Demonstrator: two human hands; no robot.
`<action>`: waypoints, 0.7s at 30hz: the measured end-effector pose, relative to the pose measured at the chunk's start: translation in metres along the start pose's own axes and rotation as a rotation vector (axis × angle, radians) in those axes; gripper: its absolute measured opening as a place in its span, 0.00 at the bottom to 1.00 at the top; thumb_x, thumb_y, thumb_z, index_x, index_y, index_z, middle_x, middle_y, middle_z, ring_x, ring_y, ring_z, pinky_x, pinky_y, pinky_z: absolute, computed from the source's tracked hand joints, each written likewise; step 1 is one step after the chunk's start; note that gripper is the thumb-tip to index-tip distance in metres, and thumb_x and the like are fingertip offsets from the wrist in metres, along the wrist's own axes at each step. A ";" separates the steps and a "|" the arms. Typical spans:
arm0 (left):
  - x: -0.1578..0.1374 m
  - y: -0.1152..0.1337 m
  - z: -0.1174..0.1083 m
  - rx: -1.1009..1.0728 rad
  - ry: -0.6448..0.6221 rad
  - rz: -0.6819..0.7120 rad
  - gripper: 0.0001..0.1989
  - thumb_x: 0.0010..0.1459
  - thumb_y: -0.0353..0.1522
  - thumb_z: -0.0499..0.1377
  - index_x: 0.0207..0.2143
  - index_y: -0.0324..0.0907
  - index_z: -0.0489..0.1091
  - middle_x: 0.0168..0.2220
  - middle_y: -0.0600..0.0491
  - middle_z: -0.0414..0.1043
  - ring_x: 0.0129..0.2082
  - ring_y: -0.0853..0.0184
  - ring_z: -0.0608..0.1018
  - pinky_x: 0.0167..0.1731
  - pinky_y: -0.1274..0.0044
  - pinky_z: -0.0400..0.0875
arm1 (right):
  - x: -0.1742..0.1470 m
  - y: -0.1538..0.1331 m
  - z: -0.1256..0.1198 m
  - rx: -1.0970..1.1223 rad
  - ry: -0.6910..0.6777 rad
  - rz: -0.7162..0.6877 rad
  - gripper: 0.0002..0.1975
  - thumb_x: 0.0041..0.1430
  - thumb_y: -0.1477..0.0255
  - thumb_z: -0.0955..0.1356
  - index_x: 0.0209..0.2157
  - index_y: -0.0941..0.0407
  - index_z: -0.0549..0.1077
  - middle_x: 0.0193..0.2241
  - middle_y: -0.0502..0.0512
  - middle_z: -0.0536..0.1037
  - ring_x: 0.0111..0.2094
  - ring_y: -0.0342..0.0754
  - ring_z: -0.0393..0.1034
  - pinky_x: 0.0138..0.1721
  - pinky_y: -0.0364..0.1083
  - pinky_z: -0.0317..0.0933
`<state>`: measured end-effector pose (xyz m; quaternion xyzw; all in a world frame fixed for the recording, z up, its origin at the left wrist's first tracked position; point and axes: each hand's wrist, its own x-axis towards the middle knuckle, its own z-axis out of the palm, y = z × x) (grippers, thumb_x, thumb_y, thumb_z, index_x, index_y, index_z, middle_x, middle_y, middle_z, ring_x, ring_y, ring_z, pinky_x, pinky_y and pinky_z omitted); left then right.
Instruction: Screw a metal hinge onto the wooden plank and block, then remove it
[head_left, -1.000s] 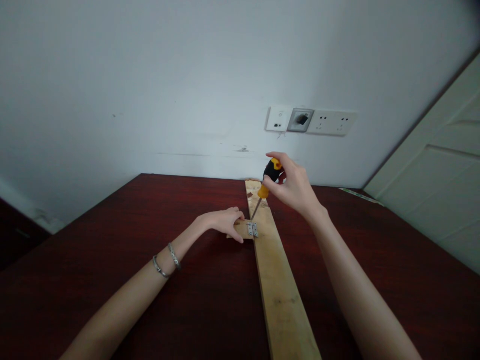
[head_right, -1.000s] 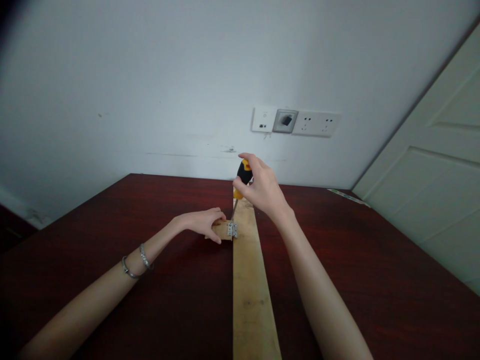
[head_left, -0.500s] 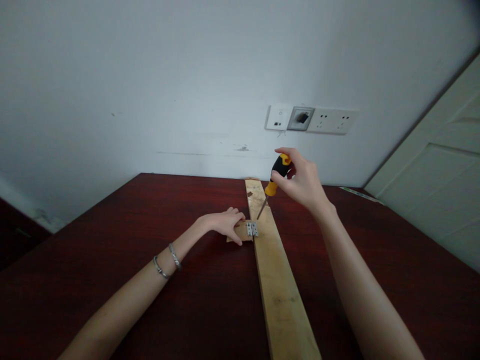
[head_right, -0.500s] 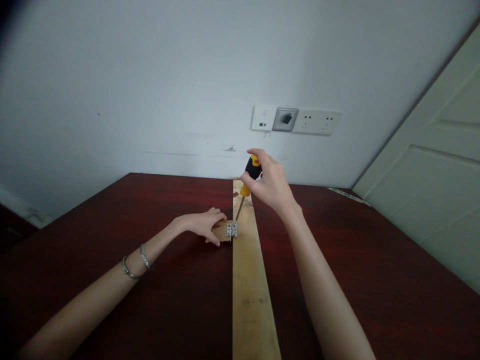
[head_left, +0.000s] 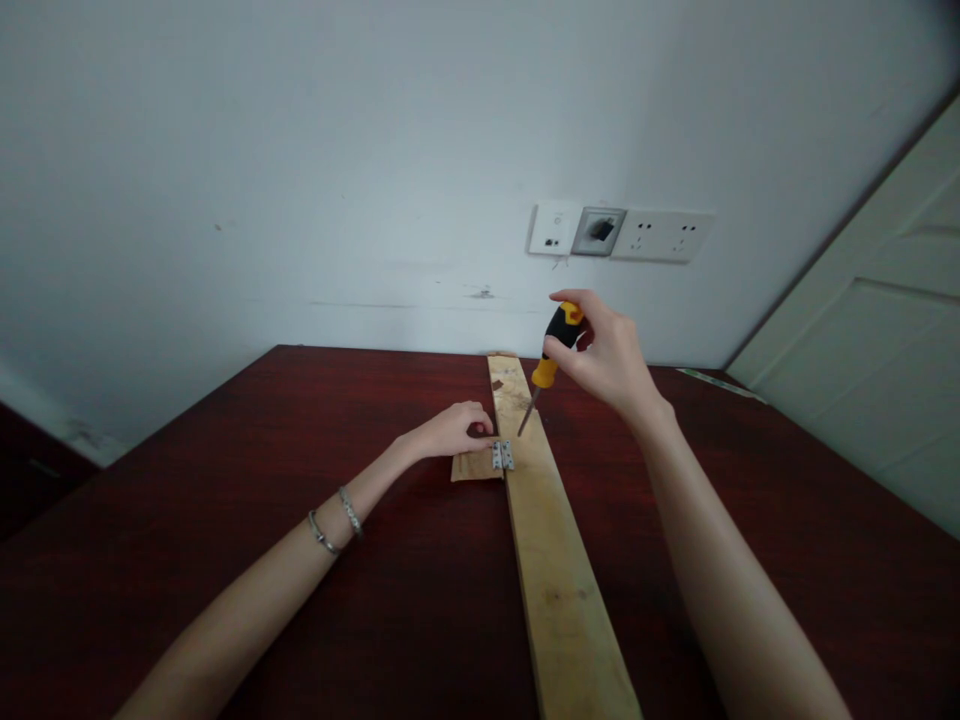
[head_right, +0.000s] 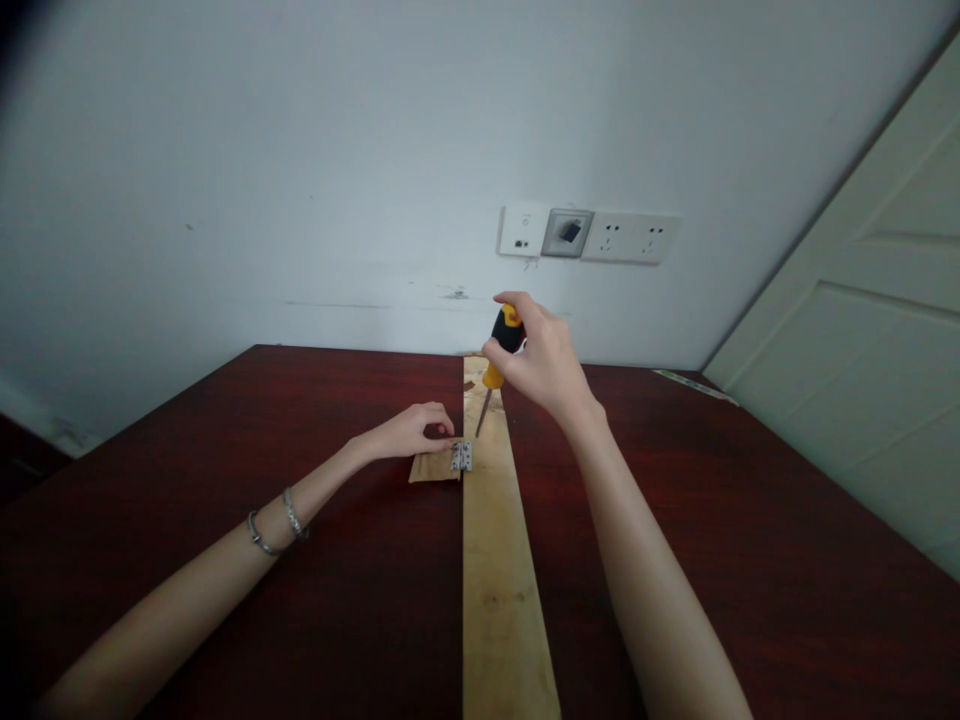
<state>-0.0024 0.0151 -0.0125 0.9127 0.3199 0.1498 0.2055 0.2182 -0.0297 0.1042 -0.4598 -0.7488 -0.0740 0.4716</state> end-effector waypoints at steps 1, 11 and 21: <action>0.001 0.000 0.003 -0.005 0.018 0.010 0.09 0.56 0.34 0.60 0.36 0.37 0.73 0.35 0.50 0.70 0.35 0.68 0.72 0.37 0.78 0.65 | 0.000 0.000 0.000 0.002 0.000 0.002 0.22 0.48 0.72 0.66 0.48 0.55 0.70 0.34 0.55 0.75 0.28 0.48 0.68 0.31 0.49 0.63; 0.003 -0.003 0.017 0.010 0.079 0.033 0.06 0.52 0.30 0.62 0.33 0.37 0.75 0.29 0.53 0.68 0.29 0.71 0.70 0.31 0.80 0.63 | -0.001 0.000 -0.001 -0.005 -0.001 0.007 0.22 0.48 0.73 0.67 0.47 0.57 0.71 0.33 0.56 0.75 0.29 0.48 0.68 0.32 0.48 0.62; 0.004 0.002 0.019 0.030 0.087 0.041 0.04 0.54 0.27 0.60 0.31 0.37 0.75 0.30 0.52 0.70 0.31 0.71 0.71 0.32 0.80 0.63 | 0.000 0.000 0.000 -0.007 -0.020 0.017 0.22 0.48 0.73 0.67 0.48 0.58 0.71 0.35 0.58 0.76 0.31 0.50 0.69 0.33 0.49 0.62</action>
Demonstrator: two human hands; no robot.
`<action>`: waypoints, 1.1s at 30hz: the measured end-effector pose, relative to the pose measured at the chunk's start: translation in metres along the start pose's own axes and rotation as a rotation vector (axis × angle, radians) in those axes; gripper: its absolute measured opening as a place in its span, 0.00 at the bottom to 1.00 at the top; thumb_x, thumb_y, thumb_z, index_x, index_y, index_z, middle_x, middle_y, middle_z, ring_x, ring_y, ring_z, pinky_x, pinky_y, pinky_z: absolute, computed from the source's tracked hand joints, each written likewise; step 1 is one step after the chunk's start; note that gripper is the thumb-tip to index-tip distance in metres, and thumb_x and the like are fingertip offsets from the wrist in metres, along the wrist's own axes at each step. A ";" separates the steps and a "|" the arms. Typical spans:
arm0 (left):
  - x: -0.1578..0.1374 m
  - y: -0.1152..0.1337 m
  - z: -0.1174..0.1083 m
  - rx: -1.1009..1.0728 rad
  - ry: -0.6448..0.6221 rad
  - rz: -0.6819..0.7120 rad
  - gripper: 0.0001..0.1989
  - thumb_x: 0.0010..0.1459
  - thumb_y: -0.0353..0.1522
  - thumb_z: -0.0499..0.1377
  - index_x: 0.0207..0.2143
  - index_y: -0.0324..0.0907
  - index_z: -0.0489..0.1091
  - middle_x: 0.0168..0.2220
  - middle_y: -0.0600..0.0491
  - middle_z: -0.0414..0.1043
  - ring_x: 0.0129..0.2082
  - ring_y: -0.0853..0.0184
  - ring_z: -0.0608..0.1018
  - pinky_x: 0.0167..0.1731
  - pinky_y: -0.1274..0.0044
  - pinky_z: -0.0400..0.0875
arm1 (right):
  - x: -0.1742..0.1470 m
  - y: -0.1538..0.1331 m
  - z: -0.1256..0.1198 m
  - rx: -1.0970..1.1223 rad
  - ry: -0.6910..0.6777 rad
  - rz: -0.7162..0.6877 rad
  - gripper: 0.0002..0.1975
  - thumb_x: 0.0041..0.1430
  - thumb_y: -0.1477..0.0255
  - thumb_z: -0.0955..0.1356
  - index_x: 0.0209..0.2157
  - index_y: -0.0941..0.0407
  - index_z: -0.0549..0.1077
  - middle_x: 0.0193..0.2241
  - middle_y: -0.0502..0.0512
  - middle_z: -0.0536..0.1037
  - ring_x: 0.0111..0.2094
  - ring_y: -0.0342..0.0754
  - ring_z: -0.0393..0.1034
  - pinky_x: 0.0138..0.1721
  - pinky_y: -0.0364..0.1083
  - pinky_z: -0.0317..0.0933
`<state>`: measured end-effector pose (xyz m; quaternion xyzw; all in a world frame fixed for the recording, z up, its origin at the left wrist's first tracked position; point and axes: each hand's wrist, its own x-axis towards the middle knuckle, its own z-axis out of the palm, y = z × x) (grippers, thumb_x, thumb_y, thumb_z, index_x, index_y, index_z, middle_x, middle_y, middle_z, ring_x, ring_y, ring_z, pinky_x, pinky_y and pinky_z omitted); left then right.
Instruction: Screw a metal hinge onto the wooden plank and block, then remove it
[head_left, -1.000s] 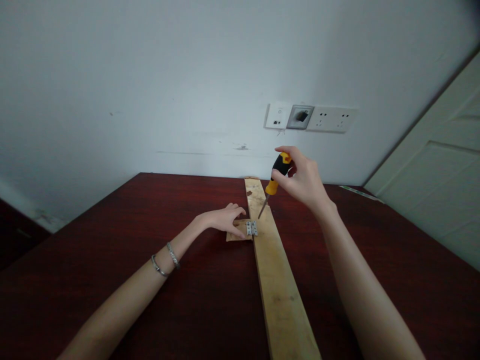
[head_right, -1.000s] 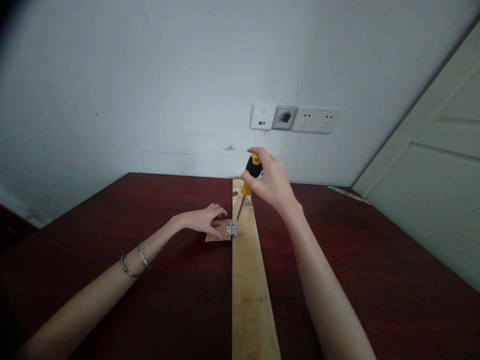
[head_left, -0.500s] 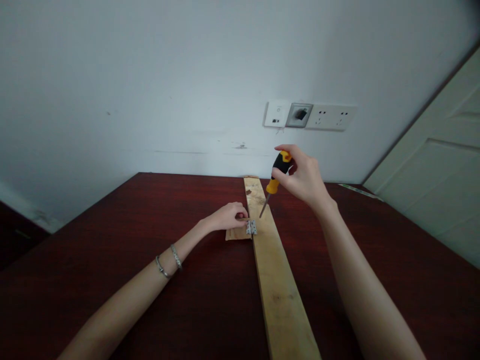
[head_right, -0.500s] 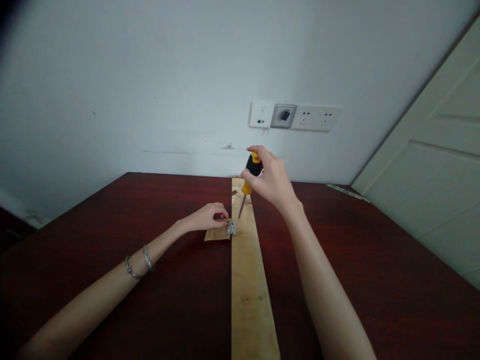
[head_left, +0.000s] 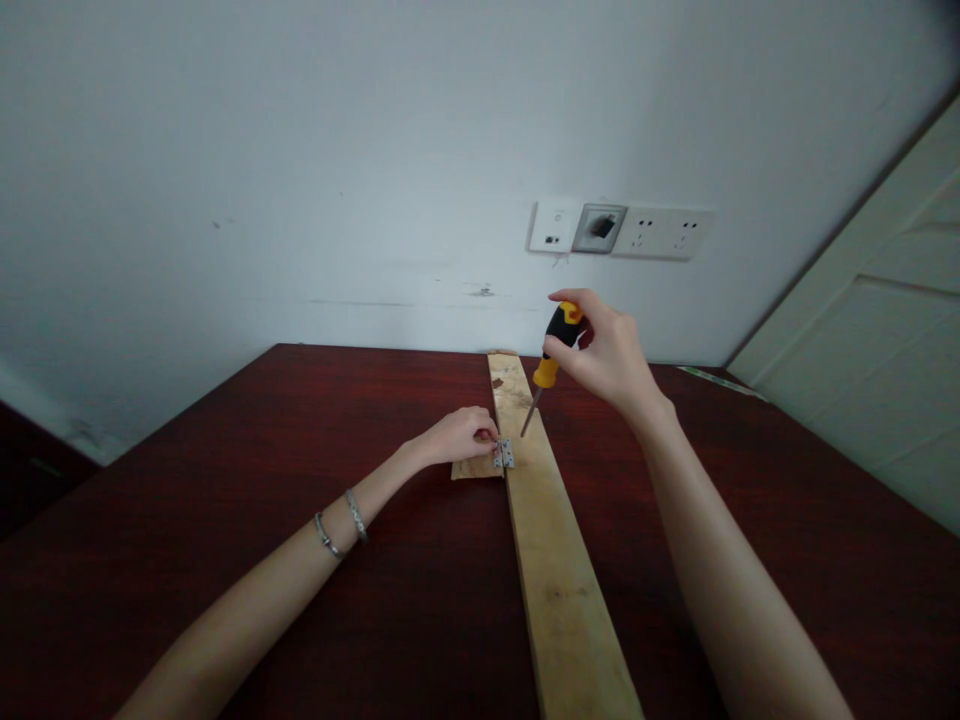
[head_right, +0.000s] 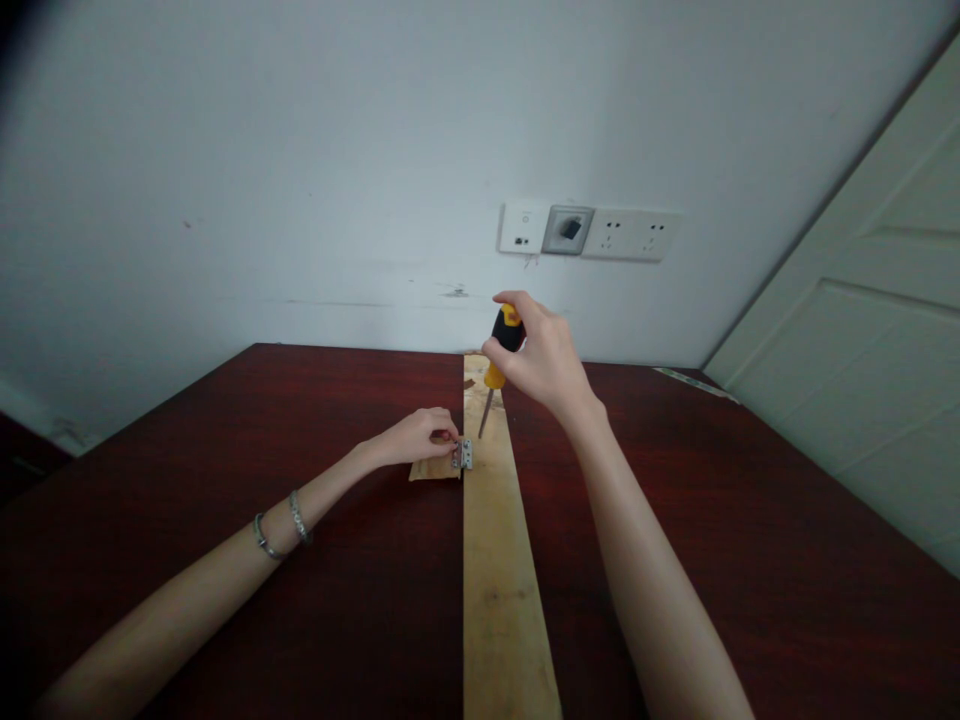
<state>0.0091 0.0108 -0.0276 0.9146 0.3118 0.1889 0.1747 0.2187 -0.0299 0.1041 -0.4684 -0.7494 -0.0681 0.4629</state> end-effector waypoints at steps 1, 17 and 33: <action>0.000 0.000 0.000 -0.003 0.004 0.003 0.04 0.54 0.27 0.60 0.31 0.37 0.75 0.30 0.52 0.70 0.30 0.71 0.71 0.32 0.80 0.63 | 0.000 0.000 0.000 -0.001 -0.001 0.000 0.22 0.48 0.73 0.67 0.48 0.58 0.71 0.35 0.58 0.76 0.31 0.50 0.69 0.33 0.49 0.62; -0.001 -0.007 0.006 -0.092 0.018 -0.016 0.04 0.53 0.27 0.60 0.32 0.37 0.74 0.31 0.53 0.72 0.30 0.72 0.73 0.32 0.81 0.65 | -0.001 -0.002 0.005 -0.005 -0.014 -0.027 0.22 0.49 0.71 0.67 0.48 0.58 0.71 0.33 0.56 0.76 0.27 0.47 0.66 0.31 0.48 0.61; -0.003 -0.004 0.004 -0.199 0.008 -0.075 0.04 0.51 0.25 0.60 0.32 0.36 0.74 0.30 0.53 0.73 0.29 0.72 0.73 0.31 0.81 0.67 | -0.006 -0.009 0.025 0.124 -0.167 -0.014 0.21 0.49 0.72 0.66 0.47 0.57 0.69 0.37 0.59 0.77 0.32 0.50 0.69 0.36 0.50 0.62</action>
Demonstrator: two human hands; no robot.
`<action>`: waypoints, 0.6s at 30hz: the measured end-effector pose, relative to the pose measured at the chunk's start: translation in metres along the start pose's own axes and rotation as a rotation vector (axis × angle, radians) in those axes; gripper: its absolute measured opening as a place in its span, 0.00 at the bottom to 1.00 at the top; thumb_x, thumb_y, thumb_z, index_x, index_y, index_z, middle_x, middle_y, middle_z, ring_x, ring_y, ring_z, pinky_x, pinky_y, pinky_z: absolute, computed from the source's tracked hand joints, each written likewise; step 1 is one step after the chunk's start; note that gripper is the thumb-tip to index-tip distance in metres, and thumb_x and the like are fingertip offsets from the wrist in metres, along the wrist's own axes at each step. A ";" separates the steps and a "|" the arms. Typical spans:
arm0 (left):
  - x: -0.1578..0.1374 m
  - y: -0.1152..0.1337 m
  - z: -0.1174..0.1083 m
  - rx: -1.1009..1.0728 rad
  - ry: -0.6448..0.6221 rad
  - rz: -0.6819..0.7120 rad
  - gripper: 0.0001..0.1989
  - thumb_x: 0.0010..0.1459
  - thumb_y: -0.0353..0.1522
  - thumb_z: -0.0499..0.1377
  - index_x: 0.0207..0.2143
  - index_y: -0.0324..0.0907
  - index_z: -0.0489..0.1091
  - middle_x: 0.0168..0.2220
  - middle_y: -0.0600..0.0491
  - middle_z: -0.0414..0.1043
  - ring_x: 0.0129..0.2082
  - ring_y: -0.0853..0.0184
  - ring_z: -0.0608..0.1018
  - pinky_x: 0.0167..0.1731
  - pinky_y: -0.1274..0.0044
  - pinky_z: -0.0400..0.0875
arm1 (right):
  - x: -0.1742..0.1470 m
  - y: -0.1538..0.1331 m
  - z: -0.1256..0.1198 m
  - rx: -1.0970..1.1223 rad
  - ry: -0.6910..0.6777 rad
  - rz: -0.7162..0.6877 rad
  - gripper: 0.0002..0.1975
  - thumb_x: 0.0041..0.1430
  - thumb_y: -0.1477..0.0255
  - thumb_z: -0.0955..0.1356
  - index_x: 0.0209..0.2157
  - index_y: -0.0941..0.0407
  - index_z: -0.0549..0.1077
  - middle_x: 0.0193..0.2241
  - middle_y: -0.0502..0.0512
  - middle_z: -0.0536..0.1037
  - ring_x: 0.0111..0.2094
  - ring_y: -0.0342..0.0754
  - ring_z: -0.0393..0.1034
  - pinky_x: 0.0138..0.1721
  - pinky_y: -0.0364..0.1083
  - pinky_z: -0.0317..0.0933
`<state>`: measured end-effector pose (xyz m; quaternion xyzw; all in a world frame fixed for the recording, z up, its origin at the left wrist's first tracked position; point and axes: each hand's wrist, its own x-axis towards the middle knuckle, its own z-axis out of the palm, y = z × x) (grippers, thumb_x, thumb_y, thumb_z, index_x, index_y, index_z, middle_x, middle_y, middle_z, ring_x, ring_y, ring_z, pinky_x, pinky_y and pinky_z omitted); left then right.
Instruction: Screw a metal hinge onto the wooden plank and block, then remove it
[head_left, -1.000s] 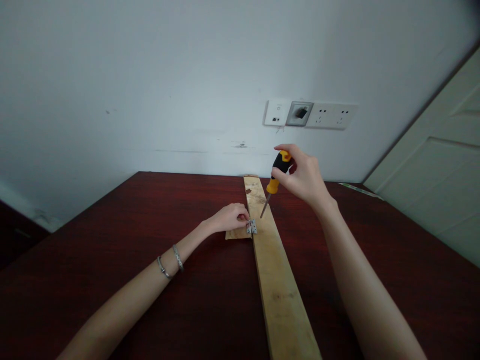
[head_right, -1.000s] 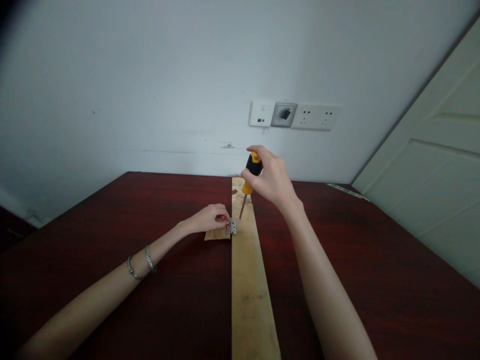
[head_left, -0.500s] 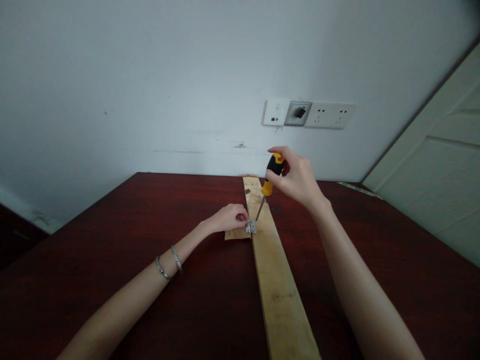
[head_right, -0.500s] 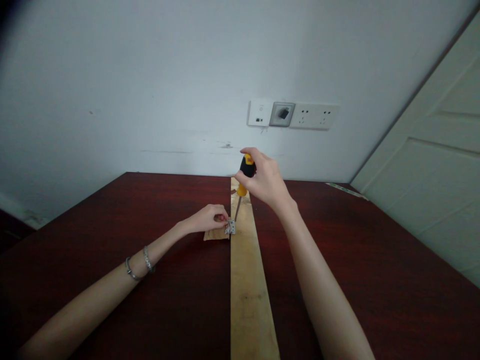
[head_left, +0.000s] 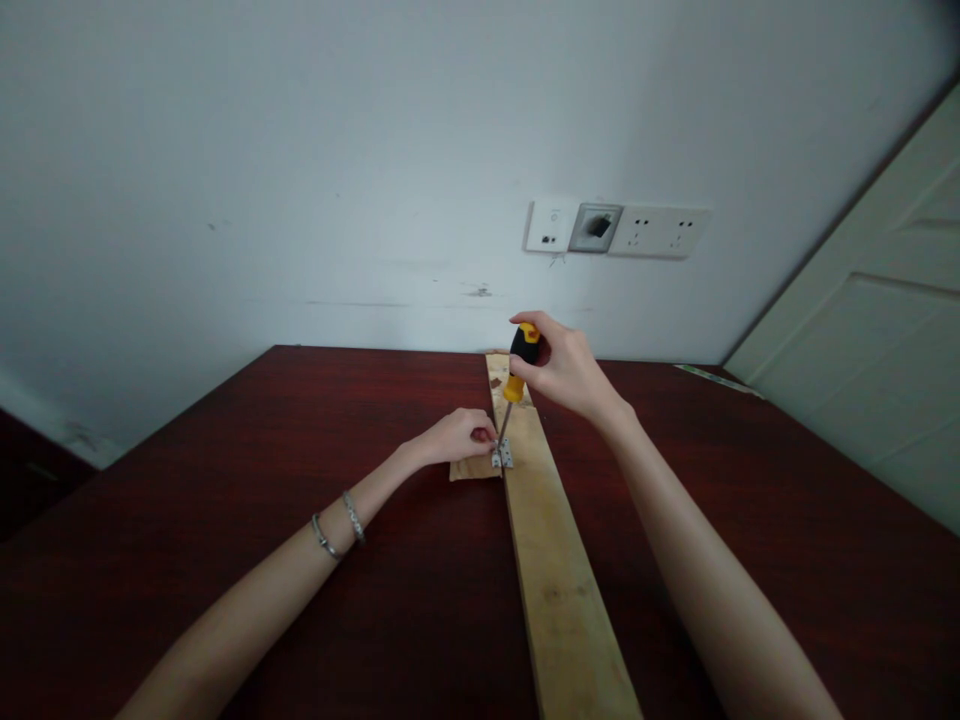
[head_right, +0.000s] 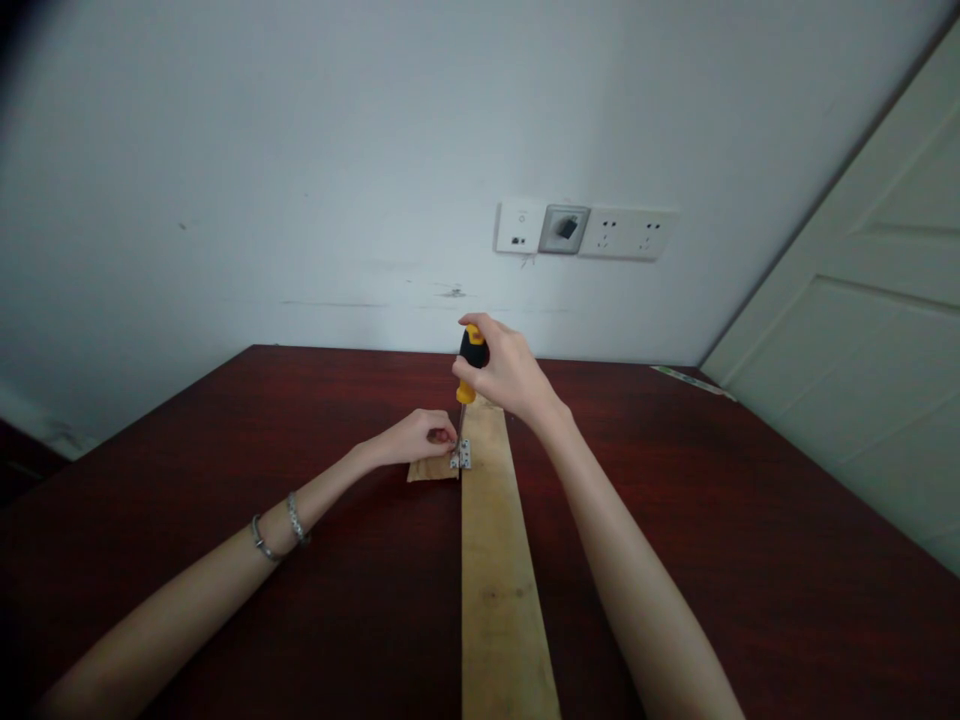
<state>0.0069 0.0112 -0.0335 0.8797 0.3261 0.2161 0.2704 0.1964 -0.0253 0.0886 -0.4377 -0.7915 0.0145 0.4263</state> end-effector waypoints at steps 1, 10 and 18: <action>0.000 0.000 0.000 -0.002 0.003 0.002 0.04 0.51 0.25 0.60 0.32 0.36 0.74 0.30 0.53 0.73 0.29 0.72 0.73 0.31 0.81 0.67 | 0.000 0.000 0.000 -0.003 -0.003 0.000 0.21 0.49 0.72 0.66 0.47 0.57 0.69 0.37 0.59 0.77 0.32 0.50 0.69 0.37 0.50 0.62; 0.001 0.002 0.000 -0.006 0.010 0.005 0.03 0.51 0.25 0.61 0.31 0.36 0.74 0.29 0.53 0.73 0.28 0.73 0.72 0.30 0.82 0.66 | 0.000 0.000 -0.002 0.000 -0.031 -0.015 0.19 0.49 0.72 0.66 0.45 0.57 0.69 0.34 0.56 0.75 0.30 0.48 0.67 0.35 0.48 0.60; 0.000 -0.002 0.002 -0.068 0.011 -0.018 0.05 0.49 0.23 0.61 0.31 0.35 0.73 0.28 0.55 0.72 0.27 0.73 0.72 0.29 0.82 0.65 | 0.001 0.004 -0.003 -0.024 -0.041 0.001 0.19 0.49 0.71 0.66 0.45 0.58 0.70 0.31 0.55 0.74 0.30 0.48 0.66 0.35 0.47 0.59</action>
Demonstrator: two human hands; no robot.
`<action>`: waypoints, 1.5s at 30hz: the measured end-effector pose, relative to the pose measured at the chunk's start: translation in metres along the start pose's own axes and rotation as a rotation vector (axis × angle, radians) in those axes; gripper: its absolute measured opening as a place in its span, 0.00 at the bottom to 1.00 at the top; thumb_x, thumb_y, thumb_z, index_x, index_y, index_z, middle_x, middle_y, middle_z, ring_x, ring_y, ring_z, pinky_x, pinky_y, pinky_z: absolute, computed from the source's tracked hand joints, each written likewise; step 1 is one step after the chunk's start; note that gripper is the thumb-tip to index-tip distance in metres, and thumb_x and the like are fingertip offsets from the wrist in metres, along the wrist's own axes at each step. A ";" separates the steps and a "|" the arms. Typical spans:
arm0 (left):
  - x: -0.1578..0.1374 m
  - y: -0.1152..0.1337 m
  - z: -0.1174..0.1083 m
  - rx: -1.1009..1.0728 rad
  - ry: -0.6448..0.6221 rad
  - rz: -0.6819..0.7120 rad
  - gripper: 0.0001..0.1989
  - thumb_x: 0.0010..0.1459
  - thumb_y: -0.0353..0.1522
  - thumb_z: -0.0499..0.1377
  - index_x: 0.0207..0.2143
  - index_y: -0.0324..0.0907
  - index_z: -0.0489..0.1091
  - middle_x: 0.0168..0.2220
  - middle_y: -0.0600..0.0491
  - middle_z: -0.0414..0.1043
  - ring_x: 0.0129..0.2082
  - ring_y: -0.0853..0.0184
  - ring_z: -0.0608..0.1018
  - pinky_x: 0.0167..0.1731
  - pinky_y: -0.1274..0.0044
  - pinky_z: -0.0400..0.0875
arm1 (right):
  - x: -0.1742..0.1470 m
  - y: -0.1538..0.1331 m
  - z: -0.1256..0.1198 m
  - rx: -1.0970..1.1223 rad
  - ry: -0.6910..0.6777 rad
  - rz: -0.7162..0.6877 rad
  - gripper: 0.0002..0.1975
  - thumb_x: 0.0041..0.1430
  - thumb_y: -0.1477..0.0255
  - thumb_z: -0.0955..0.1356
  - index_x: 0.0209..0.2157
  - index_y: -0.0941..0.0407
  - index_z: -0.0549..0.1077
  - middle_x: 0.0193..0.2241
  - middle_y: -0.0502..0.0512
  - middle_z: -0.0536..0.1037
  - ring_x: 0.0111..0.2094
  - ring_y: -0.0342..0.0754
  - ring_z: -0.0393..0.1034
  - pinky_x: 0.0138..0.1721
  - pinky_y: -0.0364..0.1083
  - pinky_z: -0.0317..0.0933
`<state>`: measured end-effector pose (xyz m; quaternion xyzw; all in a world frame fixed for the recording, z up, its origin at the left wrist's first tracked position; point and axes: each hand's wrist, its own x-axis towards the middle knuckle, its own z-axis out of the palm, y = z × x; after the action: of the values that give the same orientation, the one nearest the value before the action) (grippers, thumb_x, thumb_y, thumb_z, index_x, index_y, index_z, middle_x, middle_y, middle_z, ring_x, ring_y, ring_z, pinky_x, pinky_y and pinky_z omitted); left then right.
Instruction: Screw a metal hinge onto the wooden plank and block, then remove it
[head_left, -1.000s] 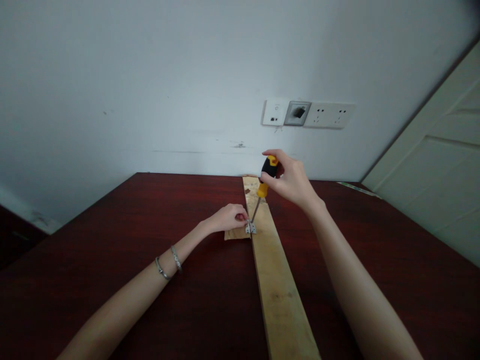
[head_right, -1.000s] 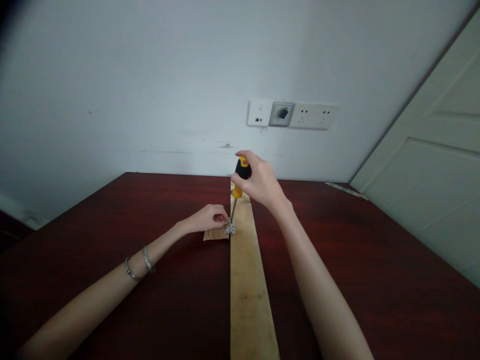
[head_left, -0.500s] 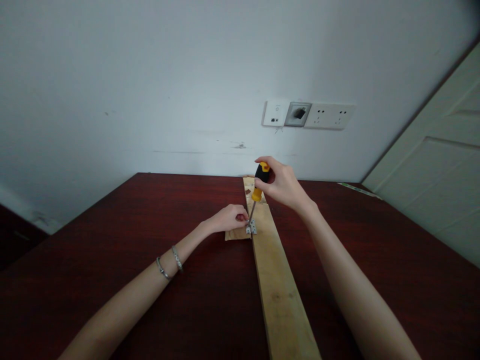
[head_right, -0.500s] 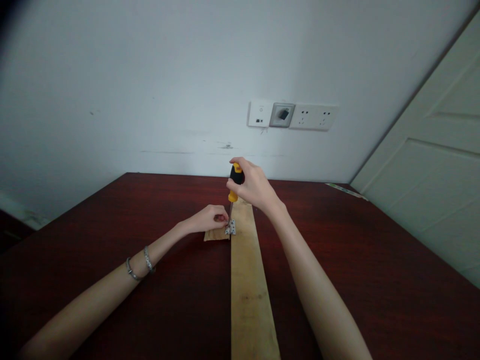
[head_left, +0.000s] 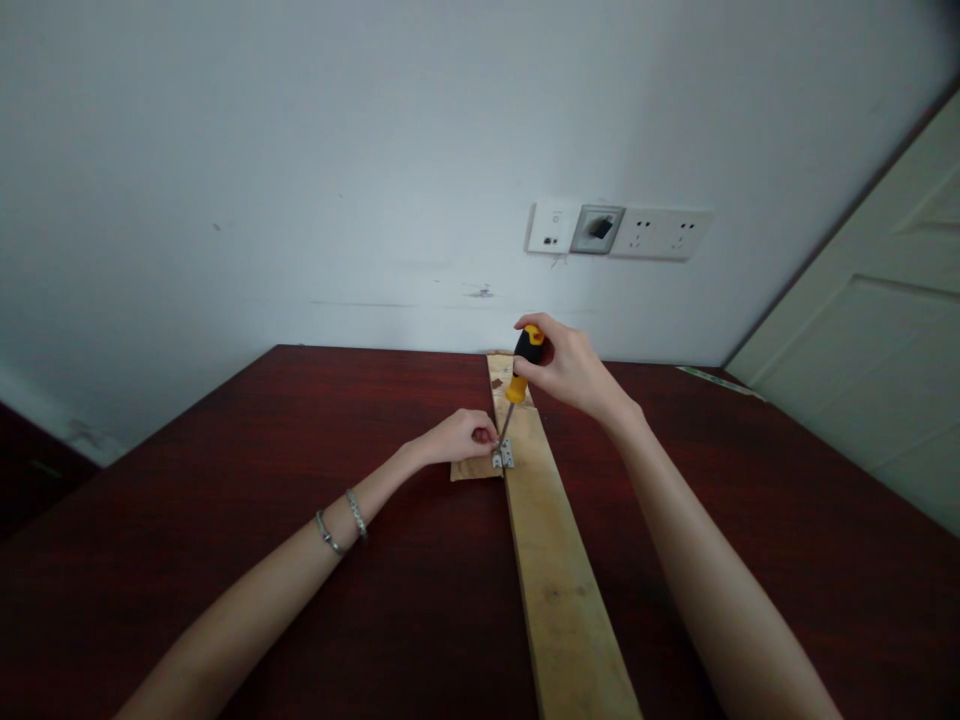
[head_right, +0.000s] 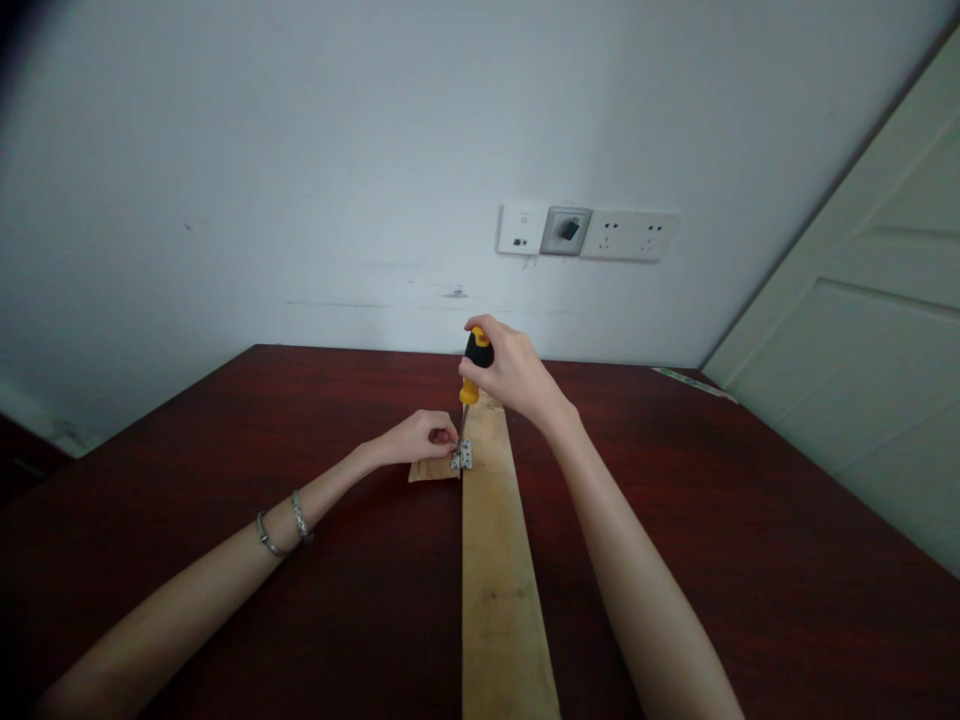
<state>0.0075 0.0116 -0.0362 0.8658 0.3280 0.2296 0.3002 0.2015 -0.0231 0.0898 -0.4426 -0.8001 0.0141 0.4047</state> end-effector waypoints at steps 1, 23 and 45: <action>0.000 0.000 0.000 -0.001 0.002 -0.002 0.04 0.49 0.24 0.61 0.31 0.35 0.73 0.28 0.55 0.72 0.27 0.73 0.71 0.29 0.82 0.65 | 0.000 0.000 0.000 -0.002 0.000 0.005 0.19 0.49 0.71 0.66 0.45 0.58 0.70 0.31 0.55 0.74 0.30 0.48 0.67 0.35 0.47 0.59; -0.002 0.008 0.004 0.278 0.008 0.003 0.03 0.54 0.30 0.59 0.32 0.38 0.69 0.28 0.55 0.71 0.26 0.71 0.71 0.28 0.81 0.62 | 0.001 0.003 0.000 -0.020 -0.008 0.020 0.18 0.50 0.70 0.66 0.44 0.57 0.69 0.30 0.55 0.74 0.31 0.50 0.68 0.36 0.48 0.61; -0.018 -0.045 -0.101 0.259 0.168 -0.150 0.08 0.50 0.32 0.56 0.30 0.36 0.72 0.33 0.50 0.74 0.33 0.68 0.74 0.38 0.77 0.67 | -0.001 0.004 -0.023 0.022 0.098 0.053 0.22 0.48 0.71 0.68 0.48 0.57 0.71 0.32 0.54 0.75 0.27 0.46 0.66 0.32 0.47 0.61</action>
<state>-0.0842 0.0632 0.0019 0.8480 0.4426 0.2339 0.1740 0.2195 -0.0292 0.1029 -0.4594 -0.7670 0.0118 0.4478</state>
